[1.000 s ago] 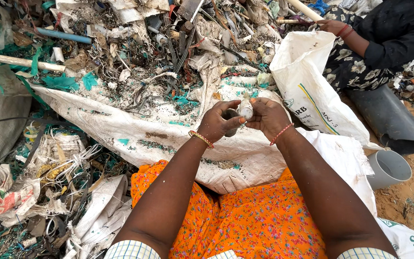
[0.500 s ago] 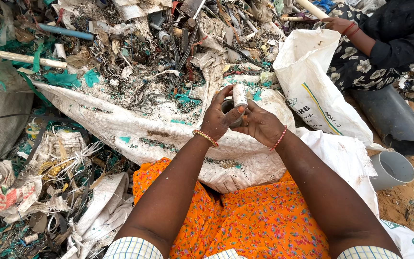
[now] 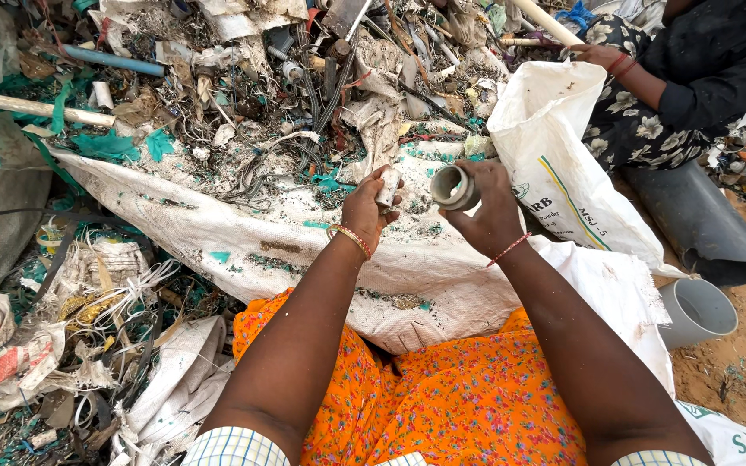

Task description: The person sorts through a large pile of debris by hand, picking out individual pieces of metal, plastic, and electronic waste and placing them into a white sack.

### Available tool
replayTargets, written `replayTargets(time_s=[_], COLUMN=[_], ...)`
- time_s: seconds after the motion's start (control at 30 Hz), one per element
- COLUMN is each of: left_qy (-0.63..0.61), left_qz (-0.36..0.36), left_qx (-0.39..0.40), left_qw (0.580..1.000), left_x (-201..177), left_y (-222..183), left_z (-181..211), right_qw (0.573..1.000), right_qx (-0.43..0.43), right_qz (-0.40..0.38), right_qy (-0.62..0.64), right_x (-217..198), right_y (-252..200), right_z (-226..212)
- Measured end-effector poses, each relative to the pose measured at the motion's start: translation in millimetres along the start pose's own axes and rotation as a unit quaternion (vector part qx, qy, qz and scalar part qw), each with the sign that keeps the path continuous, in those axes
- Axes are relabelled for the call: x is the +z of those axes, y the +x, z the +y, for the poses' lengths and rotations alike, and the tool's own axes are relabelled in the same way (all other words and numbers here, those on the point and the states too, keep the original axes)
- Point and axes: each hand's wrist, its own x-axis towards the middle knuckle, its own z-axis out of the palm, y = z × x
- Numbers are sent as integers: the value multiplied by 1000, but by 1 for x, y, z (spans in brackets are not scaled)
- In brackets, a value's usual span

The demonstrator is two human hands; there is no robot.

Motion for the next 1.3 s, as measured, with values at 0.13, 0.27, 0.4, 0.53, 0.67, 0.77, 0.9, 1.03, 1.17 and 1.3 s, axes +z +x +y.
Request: replayTargets(time_s=[0.13,0.27,0.4,0.53,0.67,0.77,0.9,1.03,1.17,1.3], left_qy=[-26,-42,91,151,411,529,576,512,469,461], left_qz=[0,-56,-42,-120,-67,8,16,-29,-61,-43], left_qx=[-19,-86,-61,41,234,284,325,319,290,239], left_qw=[999,994,993,980,878,800,750,797,832,854], left_x=[6,14,8,8,23,35,46,44,40,35], left_y=[2,-4,1,3,-23,-44,-51,-53,-53,-54], left_z=[-10,-19,-27,-33,-13,-1,4,-8,-22,-16], right_qw=[986,994,997,1000,994,985,998,995,914,733], right_qx=[-34,-25,5,13,54,33,-17,57,224,320], right_qz=[165,-52,59,19,59,100,-45,-49,-68,-72], right_qy=[-16,-90,-41,10,75,134,26,60,330,596], right_x=[8,20,19,16,-8,-11,-12,-18,-30,-101], right_y=[-4,-2,-6,-7,-8,-13,-7,-11,-12,-39], right_z=[-13,-14,-7,4,8,3,1,0,16,42])
